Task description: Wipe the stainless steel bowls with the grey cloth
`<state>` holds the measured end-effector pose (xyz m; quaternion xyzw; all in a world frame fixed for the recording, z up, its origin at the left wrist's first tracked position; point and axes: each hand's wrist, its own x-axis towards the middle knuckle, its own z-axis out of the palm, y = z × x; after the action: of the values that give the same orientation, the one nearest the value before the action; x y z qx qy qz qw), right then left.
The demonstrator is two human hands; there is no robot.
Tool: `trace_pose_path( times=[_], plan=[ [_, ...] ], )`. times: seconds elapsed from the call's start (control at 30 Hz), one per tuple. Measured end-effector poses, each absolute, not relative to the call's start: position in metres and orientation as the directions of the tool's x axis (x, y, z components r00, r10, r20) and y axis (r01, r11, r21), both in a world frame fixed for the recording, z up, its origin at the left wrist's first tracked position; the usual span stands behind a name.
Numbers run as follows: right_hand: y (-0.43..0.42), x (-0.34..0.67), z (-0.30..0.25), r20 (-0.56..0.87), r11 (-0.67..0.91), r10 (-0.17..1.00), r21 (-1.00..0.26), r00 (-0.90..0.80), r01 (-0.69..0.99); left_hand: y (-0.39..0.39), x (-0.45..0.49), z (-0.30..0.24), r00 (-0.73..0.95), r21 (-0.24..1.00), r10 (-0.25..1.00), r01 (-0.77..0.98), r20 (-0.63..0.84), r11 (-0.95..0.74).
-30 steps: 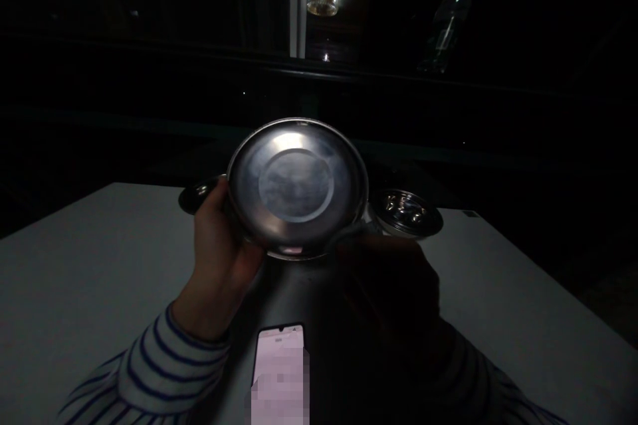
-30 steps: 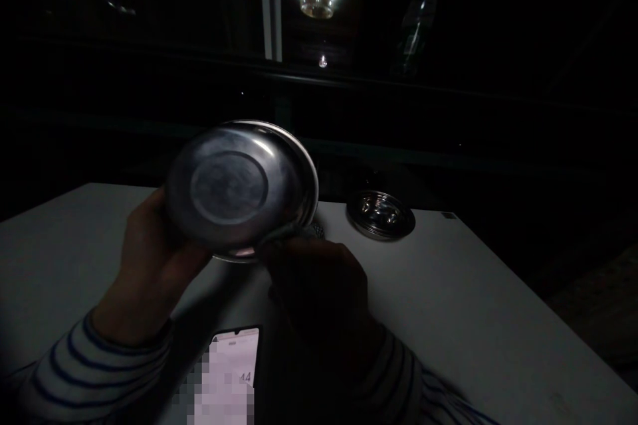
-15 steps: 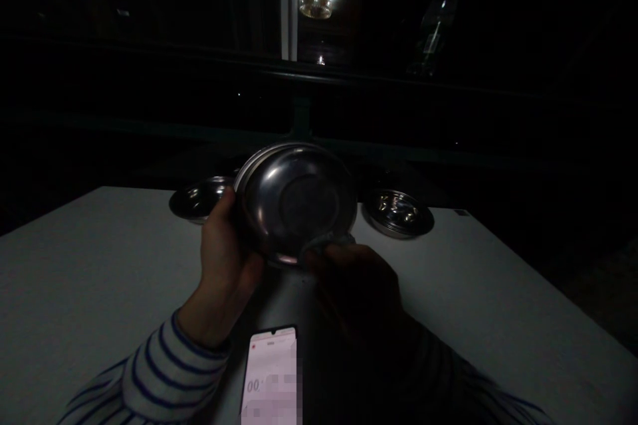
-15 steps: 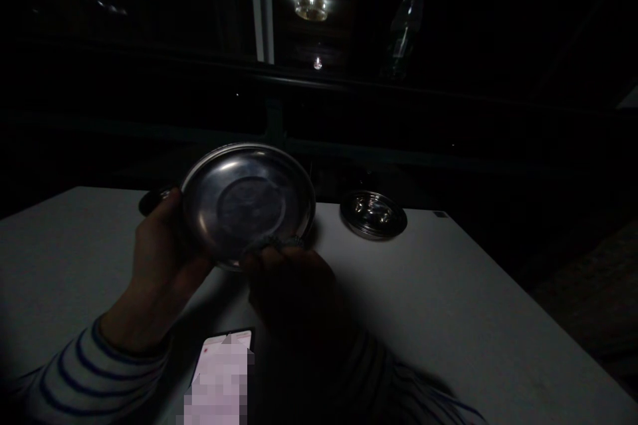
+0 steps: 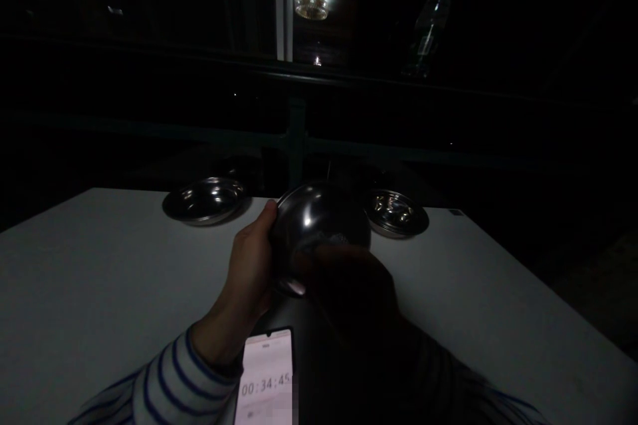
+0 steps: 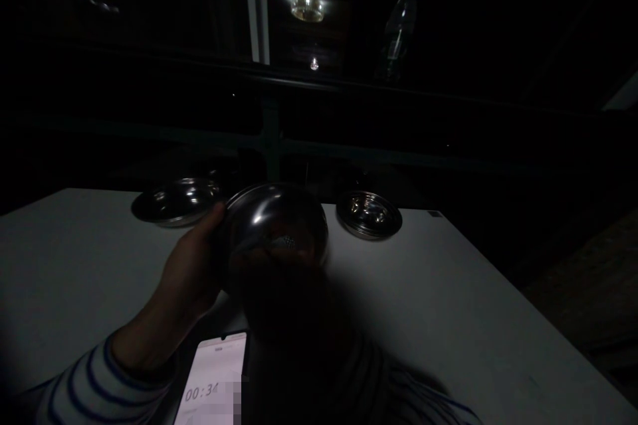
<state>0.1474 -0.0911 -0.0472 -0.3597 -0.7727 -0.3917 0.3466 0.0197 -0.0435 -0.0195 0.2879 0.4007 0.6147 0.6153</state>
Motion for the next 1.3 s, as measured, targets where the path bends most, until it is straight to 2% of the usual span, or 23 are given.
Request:
trace_pose_path(
  times=[0.13, 0.2, 0.3, 0.37, 0.5, 0.63, 0.7, 0.8, 0.9, 1.0, 1.17, 1.3],
  plan=[
    [-0.088, 0.157, -0.029, 0.836, 0.409, 0.395, 0.211, -0.381, 0.888, -0.045, 0.02, -0.02, -0.041, 0.877, 0.981, -0.458, -0.188, 0.148],
    [-0.09, 0.155, -0.029, 0.822, 0.401, 0.411, 0.225, -0.393, 0.888, -0.045, 0.02, -0.019, -0.031, 0.883, 0.98, -0.441, -0.198, 0.164],
    [-0.091, 0.152, -0.032, 0.793, 0.453, 0.359, 0.314, -0.493, 0.834, -0.046, 0.019, -0.018, -0.035, 0.897, 0.98, -0.41, -0.196, 0.165],
    [-0.088, 0.156, -0.031, 0.793, 0.459, 0.384, 0.28, -0.473, 0.843, -0.046, 0.019, -0.018, -0.036, 0.896, 0.98, -0.411, -0.198, 0.166],
    [-0.083, 0.165, -0.026, 0.804, 0.348, 0.492, 0.17, -0.334, 0.922, -0.046, 0.021, -0.021, -0.001, 0.899, 0.977, -0.39, -0.215, 0.198],
    [-0.088, 0.149, -0.035, 0.789, 0.47, 0.336, 0.332, -0.514, 0.818, -0.045, 0.021, -0.021, -0.022, 0.921, 0.982, -0.351, -0.189, 0.17],
    [-0.09, 0.145, -0.037, 0.781, 0.494, 0.299, 0.364, -0.548, 0.789, -0.045, 0.02, -0.02, -0.047, 0.926, 0.986, -0.354, -0.16, 0.133],
    [-0.085, 0.159, -0.031, 0.782, 0.468, 0.418, 0.251, -0.463, 0.847, -0.044, 0.019, -0.019, -0.023, 0.919, 0.983, -0.361, -0.18, 0.16],
    [-0.077, 0.18, -0.021, 0.773, 0.374, 0.535, 0.147, -0.343, 0.916, -0.043, 0.018, -0.02, 0.015, 0.923, 0.98, -0.334, -0.198, 0.192],
    [-0.076, 0.181, -0.019, 0.779, 0.349, 0.538, 0.143, -0.323, 0.926, -0.043, 0.019, -0.022, 0.01, 0.931, 0.984, -0.322, -0.175, 0.169],
    [-0.083, 0.162, -0.024, 0.757, 0.513, 0.433, 0.239, -0.489, 0.824, -0.042, 0.018, -0.02, -0.009, 0.919, 0.981, -0.352, -0.194, 0.178],
    [-0.075, 0.181, -0.022, 0.757, 0.422, 0.537, 0.14, -0.371, 0.896, -0.04, 0.015, -0.012, -0.032, 0.886, 0.97, -0.415, -0.242, 0.207]
  ],
)
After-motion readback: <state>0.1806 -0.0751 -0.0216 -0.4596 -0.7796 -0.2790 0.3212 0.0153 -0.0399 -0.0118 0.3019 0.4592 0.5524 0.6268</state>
